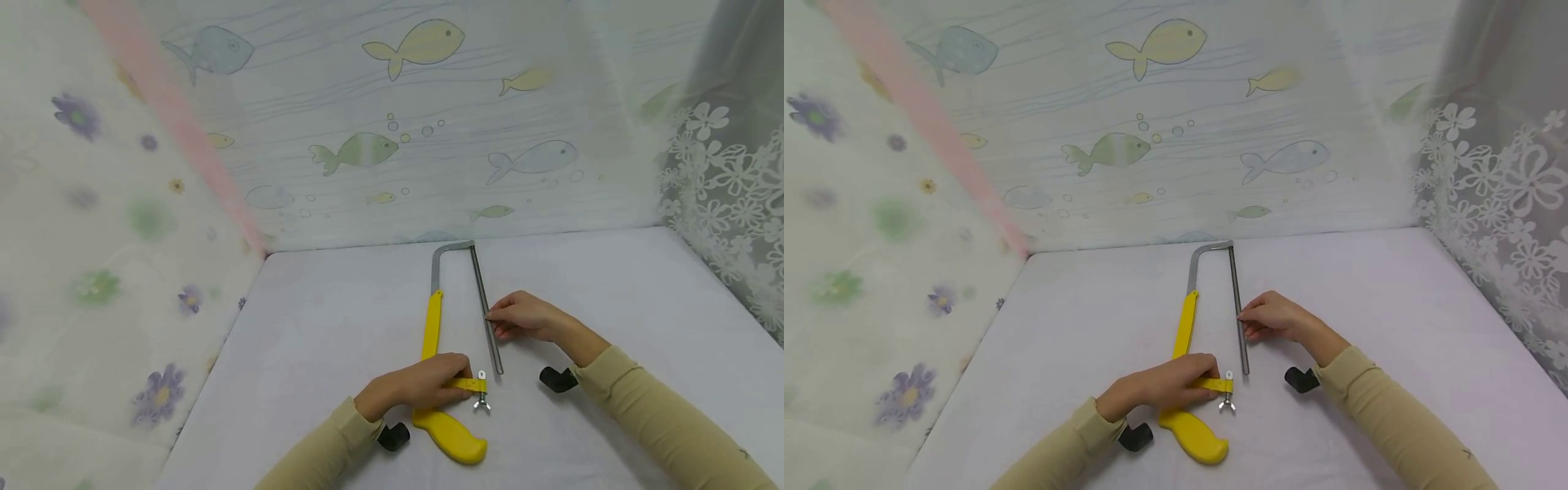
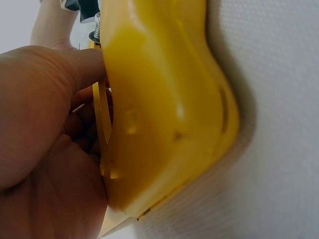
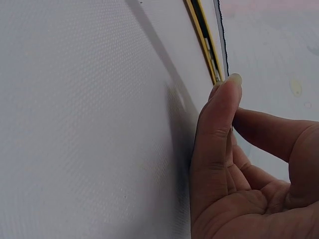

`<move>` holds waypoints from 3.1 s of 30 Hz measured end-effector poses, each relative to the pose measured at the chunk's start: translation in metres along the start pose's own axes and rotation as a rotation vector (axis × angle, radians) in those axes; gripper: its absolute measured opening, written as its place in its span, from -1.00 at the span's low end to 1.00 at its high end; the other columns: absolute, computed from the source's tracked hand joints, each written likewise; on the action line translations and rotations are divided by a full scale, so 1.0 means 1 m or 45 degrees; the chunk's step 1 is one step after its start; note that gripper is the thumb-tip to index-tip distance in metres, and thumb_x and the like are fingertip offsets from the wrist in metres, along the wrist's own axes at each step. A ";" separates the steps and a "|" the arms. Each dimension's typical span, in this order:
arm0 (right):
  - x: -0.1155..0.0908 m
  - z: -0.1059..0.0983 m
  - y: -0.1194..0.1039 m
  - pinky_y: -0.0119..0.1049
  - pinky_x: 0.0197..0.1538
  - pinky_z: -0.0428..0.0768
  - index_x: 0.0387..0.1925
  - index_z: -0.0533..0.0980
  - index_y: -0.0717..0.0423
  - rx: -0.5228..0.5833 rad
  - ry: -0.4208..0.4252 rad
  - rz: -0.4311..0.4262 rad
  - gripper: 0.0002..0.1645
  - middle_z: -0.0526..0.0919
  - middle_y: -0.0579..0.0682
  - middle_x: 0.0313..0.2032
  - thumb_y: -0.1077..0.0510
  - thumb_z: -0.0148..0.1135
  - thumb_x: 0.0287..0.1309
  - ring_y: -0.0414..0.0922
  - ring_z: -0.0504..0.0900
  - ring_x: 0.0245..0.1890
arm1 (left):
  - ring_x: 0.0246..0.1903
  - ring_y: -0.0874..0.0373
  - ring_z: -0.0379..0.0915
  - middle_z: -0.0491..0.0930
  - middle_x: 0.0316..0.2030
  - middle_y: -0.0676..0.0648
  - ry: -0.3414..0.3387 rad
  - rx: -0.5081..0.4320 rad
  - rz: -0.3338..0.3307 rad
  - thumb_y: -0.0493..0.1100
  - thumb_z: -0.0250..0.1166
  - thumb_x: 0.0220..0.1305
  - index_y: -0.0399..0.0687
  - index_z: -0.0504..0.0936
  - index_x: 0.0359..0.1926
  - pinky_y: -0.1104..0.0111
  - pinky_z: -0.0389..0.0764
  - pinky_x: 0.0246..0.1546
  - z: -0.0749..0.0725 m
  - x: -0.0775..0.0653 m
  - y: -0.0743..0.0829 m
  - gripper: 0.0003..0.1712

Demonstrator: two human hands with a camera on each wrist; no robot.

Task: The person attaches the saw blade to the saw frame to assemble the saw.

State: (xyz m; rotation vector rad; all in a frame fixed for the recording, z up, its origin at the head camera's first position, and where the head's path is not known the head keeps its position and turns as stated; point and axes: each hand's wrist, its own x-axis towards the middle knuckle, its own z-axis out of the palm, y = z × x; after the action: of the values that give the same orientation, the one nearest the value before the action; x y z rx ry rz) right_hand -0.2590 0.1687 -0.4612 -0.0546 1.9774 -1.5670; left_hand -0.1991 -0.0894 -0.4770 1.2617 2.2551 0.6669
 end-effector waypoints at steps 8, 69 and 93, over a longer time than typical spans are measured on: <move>0.000 0.003 -0.003 -0.35 -0.26 0.66 0.05 0.47 0.49 0.042 -0.019 0.013 -0.67 0.60 0.02 -0.40 0.24 0.13 0.47 -0.19 0.61 -0.43 | -0.26 0.37 0.37 0.52 -0.21 0.16 0.003 0.003 0.005 -0.09 0.24 0.51 -0.01 0.52 -0.05 0.58 0.44 -0.15 -0.001 0.000 -0.001 -0.86; -0.067 0.034 0.025 -0.29 -0.43 0.64 -0.28 0.66 0.26 -0.340 -0.334 -0.174 -0.70 0.73 0.15 -0.43 0.06 0.28 0.39 -0.09 0.67 -0.50 | -0.25 0.33 0.36 0.50 -0.23 0.16 0.015 0.012 -0.038 -0.08 0.25 0.50 0.01 0.50 -0.07 0.57 0.43 -0.15 0.003 0.003 -0.002 -0.86; -0.072 0.061 0.041 -0.48 -0.57 0.53 -0.37 0.68 0.27 -0.254 -0.606 -0.259 -0.76 0.70 0.21 -0.54 0.17 0.29 0.37 -0.23 0.64 -0.63 | -0.26 0.35 0.34 0.50 -0.24 0.15 0.032 0.025 0.010 -0.07 0.23 0.52 0.00 0.50 -0.10 0.57 0.40 -0.17 0.003 0.003 -0.005 -0.87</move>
State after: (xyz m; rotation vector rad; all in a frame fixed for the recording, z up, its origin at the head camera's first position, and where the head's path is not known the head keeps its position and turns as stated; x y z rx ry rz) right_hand -0.1575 0.1566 -0.4737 -0.6644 1.7723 -1.3146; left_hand -0.2019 -0.0886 -0.4830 1.2794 2.2833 0.6685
